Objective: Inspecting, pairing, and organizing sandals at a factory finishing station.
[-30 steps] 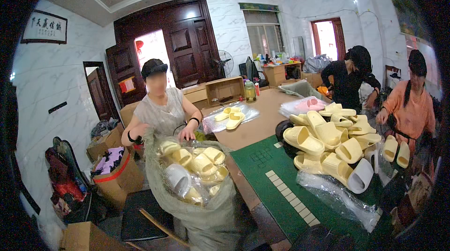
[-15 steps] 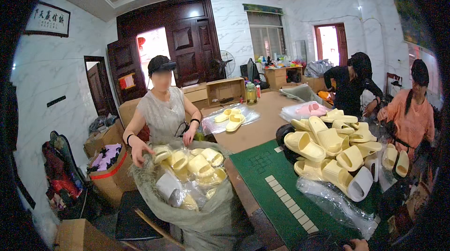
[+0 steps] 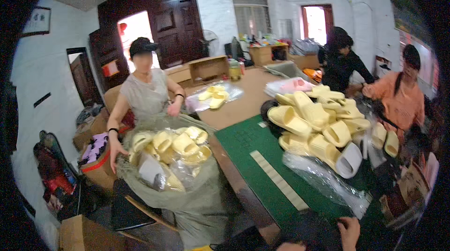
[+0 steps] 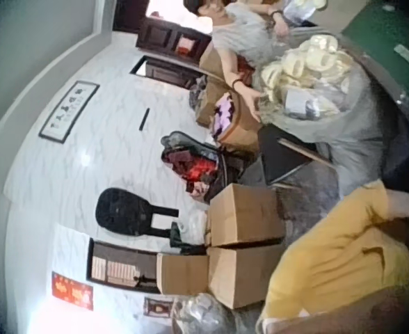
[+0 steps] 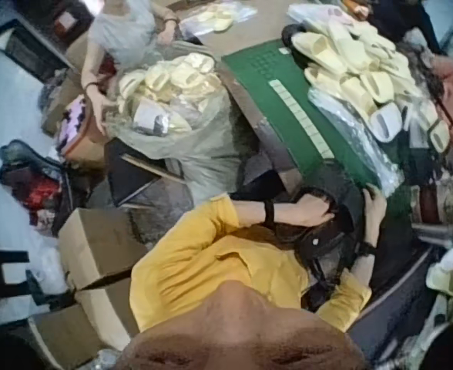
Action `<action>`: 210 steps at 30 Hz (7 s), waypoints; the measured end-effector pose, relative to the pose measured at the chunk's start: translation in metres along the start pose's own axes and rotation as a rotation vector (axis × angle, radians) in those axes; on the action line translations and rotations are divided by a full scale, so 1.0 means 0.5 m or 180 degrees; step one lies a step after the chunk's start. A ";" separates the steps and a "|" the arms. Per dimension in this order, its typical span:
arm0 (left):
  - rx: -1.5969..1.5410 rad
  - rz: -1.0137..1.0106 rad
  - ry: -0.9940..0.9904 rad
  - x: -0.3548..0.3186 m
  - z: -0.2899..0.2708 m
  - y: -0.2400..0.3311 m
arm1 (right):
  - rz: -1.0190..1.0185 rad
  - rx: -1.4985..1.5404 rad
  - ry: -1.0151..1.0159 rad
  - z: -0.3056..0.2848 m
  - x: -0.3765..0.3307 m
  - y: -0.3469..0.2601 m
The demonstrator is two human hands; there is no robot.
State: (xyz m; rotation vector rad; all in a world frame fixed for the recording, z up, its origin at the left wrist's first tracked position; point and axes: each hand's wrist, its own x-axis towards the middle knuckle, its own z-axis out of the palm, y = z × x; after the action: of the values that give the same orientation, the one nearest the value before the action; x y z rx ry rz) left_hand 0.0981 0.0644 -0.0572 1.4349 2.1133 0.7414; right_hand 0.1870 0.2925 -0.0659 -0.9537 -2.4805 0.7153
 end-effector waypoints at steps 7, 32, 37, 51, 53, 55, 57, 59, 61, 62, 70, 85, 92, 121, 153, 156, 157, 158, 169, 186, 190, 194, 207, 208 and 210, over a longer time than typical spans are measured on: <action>0.0370 0.0044 -0.0334 0.000 -0.033 -0.020 | -0.0569 0.0167 0.0206 -0.033 -0.025 -0.049; 0.0628 -0.0283 -0.1142 0.013 -0.085 -0.016 | -0.0225 0.1560 -0.0204 -0.051 0.042 -0.110; 0.0609 0.0270 -0.1080 0.011 -0.060 -0.049 | 0.0040 0.2033 -0.1432 -0.004 0.092 -0.145; 0.0432 0.0442 -0.0659 -0.007 -0.077 -0.026 | 0.0013 0.1965 -0.0700 0.003 0.084 -0.096; 0.0327 0.0824 -0.0353 -0.033 -0.082 -0.030 | -0.0104 0.2188 -0.0022 -0.008 0.076 -0.077; 0.0145 0.1860 0.0549 -0.056 -0.090 -0.040 | -0.0097 0.2045 0.0057 -0.022 0.065 -0.068; -0.0101 0.1863 0.0253 -0.078 -0.112 -0.057 | 0.0138 0.2253 0.0169 -0.033 0.046 -0.072; 0.0113 0.0558 -0.1584 -0.045 -0.153 -0.073 | 0.0183 0.2389 0.0163 -0.035 0.033 -0.092; -0.0470 0.0893 -0.0085 -0.025 -0.185 -0.080 | -0.0034 0.2601 0.0105 -0.034 0.018 -0.122; -0.0555 0.0960 0.0346 -0.003 -0.192 -0.077 | -0.0195 0.2431 0.0056 -0.030 0.011 -0.139; -0.1955 0.1149 0.0091 0.166 -0.143 -0.045 | -0.0321 0.2245 0.0036 0.015 -0.038 -0.206; -0.2638 0.0566 0.0372 0.176 -0.111 -0.085 | -0.0016 0.3623 0.0042 0.045 -0.021 -0.151; -0.2582 0.0535 0.0327 0.163 -0.133 -0.063 | 0.0064 0.3722 0.0083 0.053 -0.019 -0.146; -0.2364 0.0559 0.0379 0.160 -0.123 -0.065 | 0.0025 0.2836 -0.0015 0.037 -0.030 -0.161; -0.2389 0.0800 0.0823 0.170 -0.110 -0.049 | 0.0228 0.3246 0.0386 0.049 -0.020 -0.153; -0.1005 0.1472 0.1565 0.105 -0.125 -0.020 | 0.0391 0.3712 0.0772 0.047 -0.018 -0.147; -0.0308 0.1547 0.1575 0.070 -0.126 -0.012 | 0.0480 0.4024 0.0943 0.048 -0.018 -0.143; 0.0370 0.1582 0.1557 0.026 -0.122 -0.003 | 0.0496 0.3992 0.0987 0.049 -0.019 -0.139; 0.1770 0.0830 0.0384 -0.083 0.010 0.027 | 0.0530 0.4520 0.1144 0.049 -0.014 -0.105; 0.2321 0.0365 0.1486 0.057 -0.494 -0.456 | 0.0358 0.2696 0.0712 -0.259 -0.258 -0.248; 0.2482 -0.0092 0.1963 0.114 -0.568 -0.589 | 0.0541 0.2458 0.1247 -0.334 -0.308 -0.225; 0.2387 -0.0955 0.2002 0.157 -0.596 -0.672 | 0.0637 0.2409 0.1751 -0.419 -0.418 -0.206; 0.1060 0.0809 0.1942 0.060 -0.347 -0.399 | 0.0869 0.0499 0.3676 -0.792 -0.558 0.114; 0.0689 0.0754 0.1755 0.056 -0.309 -0.351 | 0.0988 0.0328 0.3633 -0.805 -0.543 0.173; 0.0457 0.0945 0.1595 0.042 -0.247 -0.277 | 0.1480 0.0123 0.3568 -0.823 -0.508 0.285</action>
State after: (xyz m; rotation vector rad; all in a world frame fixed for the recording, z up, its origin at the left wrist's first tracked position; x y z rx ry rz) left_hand -0.0835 0.0212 -0.0602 1.8152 2.3799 1.1865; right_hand 0.6473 0.3370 0.1354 -1.4128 -1.2775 0.2078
